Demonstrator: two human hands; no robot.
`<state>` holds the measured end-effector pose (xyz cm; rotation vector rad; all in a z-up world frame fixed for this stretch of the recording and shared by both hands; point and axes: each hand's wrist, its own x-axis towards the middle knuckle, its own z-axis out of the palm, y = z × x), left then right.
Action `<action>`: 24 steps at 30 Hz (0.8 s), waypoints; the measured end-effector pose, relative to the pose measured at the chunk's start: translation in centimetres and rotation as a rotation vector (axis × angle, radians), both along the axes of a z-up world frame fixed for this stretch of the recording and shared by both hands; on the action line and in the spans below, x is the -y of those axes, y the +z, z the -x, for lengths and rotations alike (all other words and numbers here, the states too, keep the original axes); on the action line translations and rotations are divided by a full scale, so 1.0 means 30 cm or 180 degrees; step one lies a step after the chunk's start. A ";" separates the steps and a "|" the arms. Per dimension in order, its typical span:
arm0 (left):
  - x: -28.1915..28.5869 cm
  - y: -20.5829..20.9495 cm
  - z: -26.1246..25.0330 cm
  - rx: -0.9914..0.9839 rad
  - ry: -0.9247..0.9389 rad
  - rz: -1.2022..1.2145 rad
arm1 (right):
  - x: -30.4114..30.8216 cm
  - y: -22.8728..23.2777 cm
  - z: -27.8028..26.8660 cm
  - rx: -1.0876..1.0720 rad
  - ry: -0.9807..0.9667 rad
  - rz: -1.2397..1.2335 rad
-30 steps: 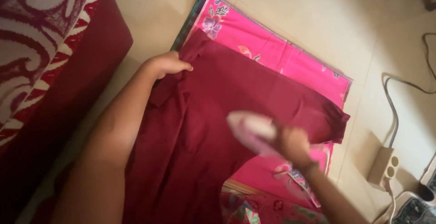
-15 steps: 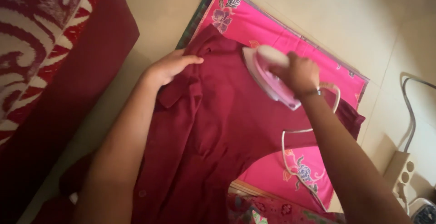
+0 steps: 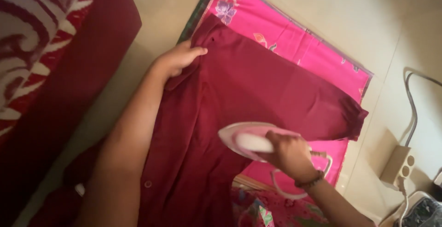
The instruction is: Ironing a maroon-colored garment on a small board placed on the floor.
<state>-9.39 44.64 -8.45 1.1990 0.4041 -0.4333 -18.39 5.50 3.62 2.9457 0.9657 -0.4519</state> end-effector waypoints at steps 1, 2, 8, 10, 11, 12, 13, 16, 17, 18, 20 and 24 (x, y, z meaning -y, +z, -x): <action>-0.004 -0.005 -0.003 0.0129 -0.0059 -0.0139 | 0.023 -0.015 0.013 0.0021 0.0206 -0.0036; -0.007 -0.010 -0.007 0.0259 -0.0119 -0.0277 | 0.046 -0.029 0.026 0.0044 0.0412 -0.0073; -0.019 0.055 -0.014 0.0581 -0.0251 -0.2036 | 0.222 -0.113 -0.349 0.0798 -0.0689 0.1498; -0.011 0.025 -0.023 0.0581 -0.0303 -0.2243 | 0.289 -0.080 -0.475 0.0804 -0.1083 0.1031; -0.012 0.013 -0.027 0.0587 -0.0346 -0.2464 | 0.319 -0.064 -0.541 0.0817 -0.1465 0.0544; -0.011 -0.008 -0.035 0.0587 -0.0343 -0.2463 | 0.356 -0.083 -0.591 0.0818 -0.1462 0.0545; -0.010 -0.026 -0.044 0.0738 -0.0457 -0.2846 | 0.394 -0.099 -0.641 0.0773 -0.1660 0.0660; 0.071 0.083 -0.031 0.0677 -0.0422 -0.3873 | 0.433 -0.099 -0.692 0.0633 -0.1890 0.0748; 0.112 0.145 -0.018 0.0438 -0.0249 -0.4500 | 0.434 -0.093 -0.692 0.0535 -0.1907 0.0735; 0.186 0.236 0.013 0.0453 -0.0252 -0.4512 | 0.412 -0.071 -0.660 0.0539 -0.1919 0.0722; 0.338 0.414 0.086 0.0805 -0.0867 -0.6633 | 0.369 -0.030 -0.589 0.0115 -0.1685 0.0644; 0.730 0.168 0.532 0.2291 -0.1902 -0.5310 | 0.270 0.035 -0.419 -0.0224 -0.1264 0.0487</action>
